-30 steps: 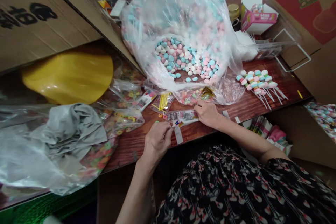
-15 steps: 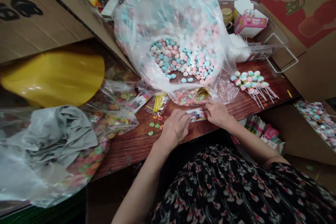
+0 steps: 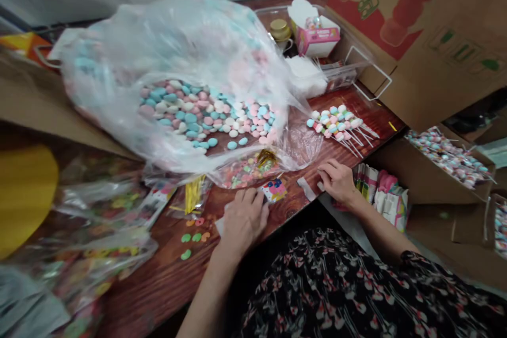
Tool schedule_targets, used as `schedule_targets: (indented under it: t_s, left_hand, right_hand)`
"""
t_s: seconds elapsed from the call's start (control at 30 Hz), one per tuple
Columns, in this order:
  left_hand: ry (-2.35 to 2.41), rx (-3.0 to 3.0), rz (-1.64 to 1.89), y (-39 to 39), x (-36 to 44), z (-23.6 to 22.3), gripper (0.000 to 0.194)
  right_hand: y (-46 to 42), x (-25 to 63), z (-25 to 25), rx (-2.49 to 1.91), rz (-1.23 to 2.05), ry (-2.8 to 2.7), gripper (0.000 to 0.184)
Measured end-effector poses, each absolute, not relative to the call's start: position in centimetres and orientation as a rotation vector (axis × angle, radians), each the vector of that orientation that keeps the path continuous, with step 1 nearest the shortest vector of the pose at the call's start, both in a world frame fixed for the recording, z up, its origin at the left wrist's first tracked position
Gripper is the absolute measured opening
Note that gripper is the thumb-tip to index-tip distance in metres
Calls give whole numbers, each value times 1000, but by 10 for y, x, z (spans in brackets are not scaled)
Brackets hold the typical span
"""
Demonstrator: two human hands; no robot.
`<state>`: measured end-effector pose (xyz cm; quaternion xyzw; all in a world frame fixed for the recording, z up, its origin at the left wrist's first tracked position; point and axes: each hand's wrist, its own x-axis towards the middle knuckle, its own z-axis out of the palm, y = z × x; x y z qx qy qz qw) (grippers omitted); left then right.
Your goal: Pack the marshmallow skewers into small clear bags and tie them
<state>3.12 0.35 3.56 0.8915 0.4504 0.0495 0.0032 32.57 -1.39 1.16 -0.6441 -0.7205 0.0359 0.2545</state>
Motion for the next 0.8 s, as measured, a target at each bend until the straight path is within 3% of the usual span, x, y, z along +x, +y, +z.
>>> schedule_targets:
  t_s: [0.27,0.5,0.8]
  left_hand:
    - [1464,2876,-158,5,50,44,20]
    - [1481,2835,-175,-1,57,49,27]
    - [1545,2821,-52,-9,55,30,20]
  right_hand:
    - [-3,381,24,-1932,-218,-1730,21]
    - [22,428,40,-2154,-484,-1528,23]
    - [39,456,47,-2483,-159,-1495,32]
